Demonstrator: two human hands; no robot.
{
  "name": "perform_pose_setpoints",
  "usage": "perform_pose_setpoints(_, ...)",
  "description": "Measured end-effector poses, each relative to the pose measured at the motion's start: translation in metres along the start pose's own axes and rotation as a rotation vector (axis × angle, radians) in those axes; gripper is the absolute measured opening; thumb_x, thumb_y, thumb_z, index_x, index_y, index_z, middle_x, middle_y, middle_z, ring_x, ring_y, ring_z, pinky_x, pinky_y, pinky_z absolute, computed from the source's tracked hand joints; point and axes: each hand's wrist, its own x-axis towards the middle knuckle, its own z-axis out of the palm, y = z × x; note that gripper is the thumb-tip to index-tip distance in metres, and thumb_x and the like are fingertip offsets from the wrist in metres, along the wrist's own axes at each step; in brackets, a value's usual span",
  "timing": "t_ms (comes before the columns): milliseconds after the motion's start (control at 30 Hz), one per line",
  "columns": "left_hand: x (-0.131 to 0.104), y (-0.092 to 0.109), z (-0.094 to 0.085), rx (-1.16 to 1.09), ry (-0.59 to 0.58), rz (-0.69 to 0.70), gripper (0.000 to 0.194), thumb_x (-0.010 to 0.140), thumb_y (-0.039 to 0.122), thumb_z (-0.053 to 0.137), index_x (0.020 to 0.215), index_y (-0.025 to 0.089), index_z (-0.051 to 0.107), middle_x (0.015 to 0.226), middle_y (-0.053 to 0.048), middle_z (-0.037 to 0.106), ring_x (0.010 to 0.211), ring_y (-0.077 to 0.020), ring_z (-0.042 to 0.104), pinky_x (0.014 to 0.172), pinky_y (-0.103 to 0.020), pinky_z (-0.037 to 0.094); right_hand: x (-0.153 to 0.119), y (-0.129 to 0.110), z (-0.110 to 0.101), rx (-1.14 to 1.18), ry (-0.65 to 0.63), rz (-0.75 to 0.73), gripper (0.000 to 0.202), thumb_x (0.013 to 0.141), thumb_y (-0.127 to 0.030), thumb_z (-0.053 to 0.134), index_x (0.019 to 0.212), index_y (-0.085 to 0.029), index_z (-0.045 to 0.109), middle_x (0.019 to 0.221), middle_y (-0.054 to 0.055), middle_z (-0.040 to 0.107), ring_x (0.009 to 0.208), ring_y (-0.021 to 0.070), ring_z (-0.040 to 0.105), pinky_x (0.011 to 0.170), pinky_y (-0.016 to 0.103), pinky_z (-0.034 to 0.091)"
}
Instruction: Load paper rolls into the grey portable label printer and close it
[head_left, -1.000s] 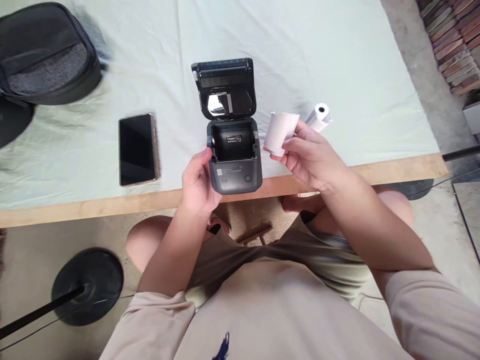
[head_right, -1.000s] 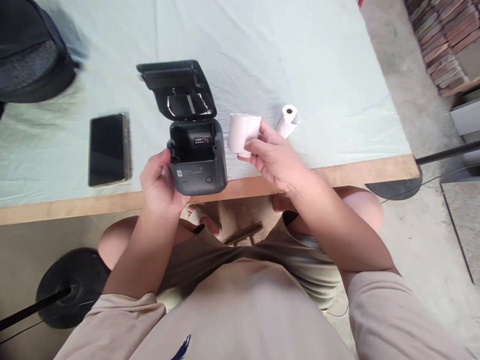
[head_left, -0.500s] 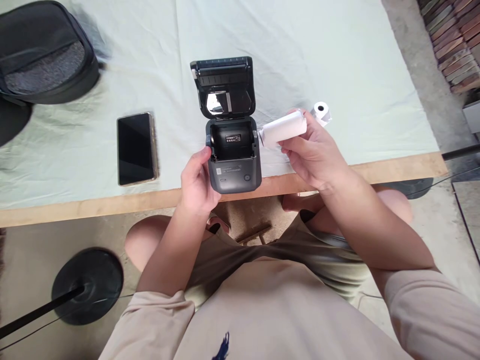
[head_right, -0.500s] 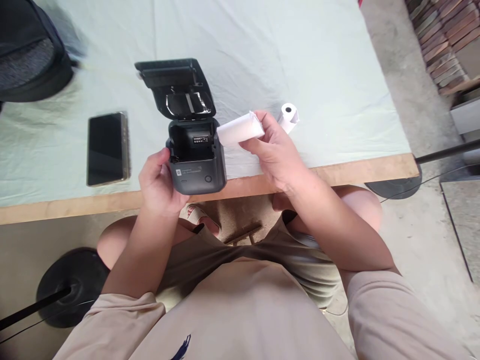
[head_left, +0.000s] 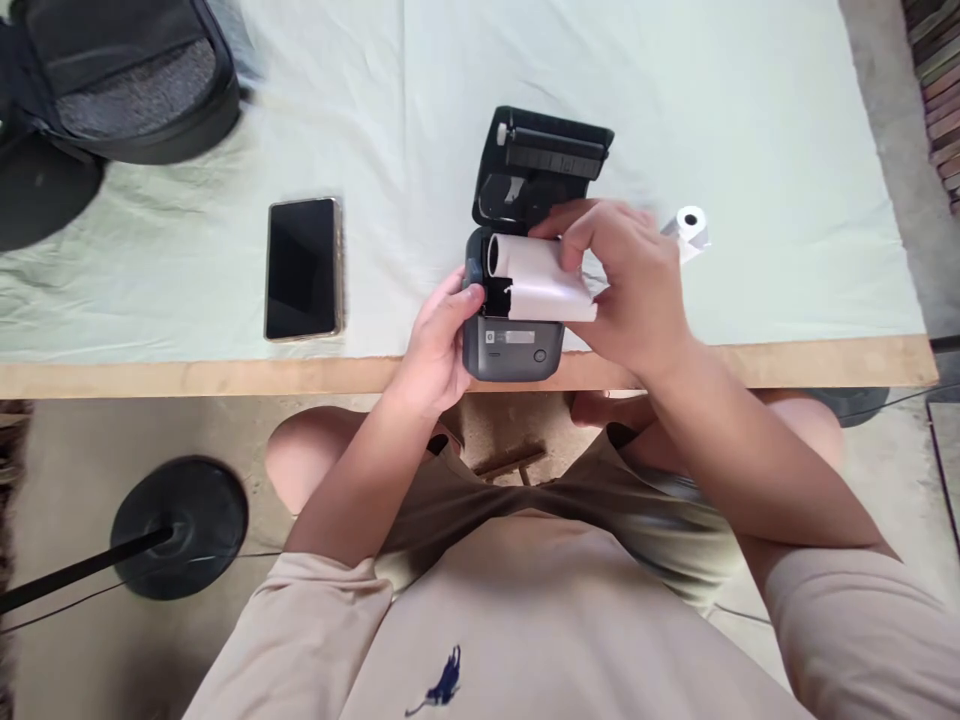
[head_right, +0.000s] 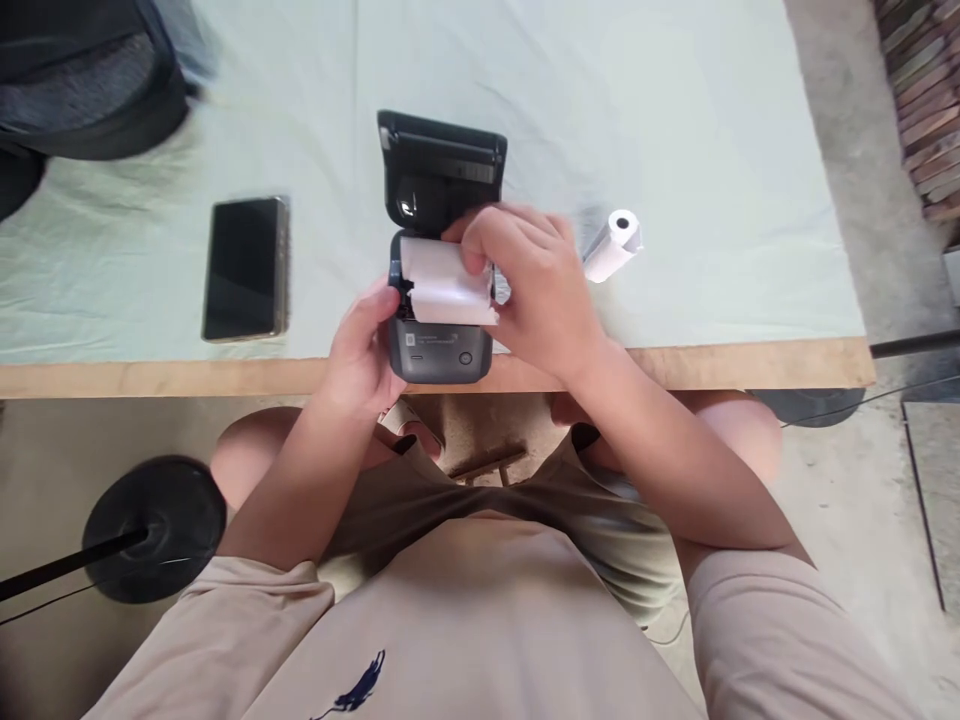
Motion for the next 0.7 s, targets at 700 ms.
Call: perform_pose_setpoints(700, 0.0, -0.001, 0.0, -0.019, 0.007, -0.018, 0.045, 0.086, 0.05, 0.091, 0.115, 0.02, 0.073, 0.098, -0.005, 0.084, 0.105, -0.0285, 0.084, 0.077, -0.03, 0.064, -0.009, 0.0, -0.009, 0.049, -0.03, -0.093, 0.024, 0.087, -0.007, 0.058, 0.09, -0.03, 0.053, 0.116, 0.001, 0.086, 0.112, 0.0284, 0.083, 0.09, 0.048, 0.066)
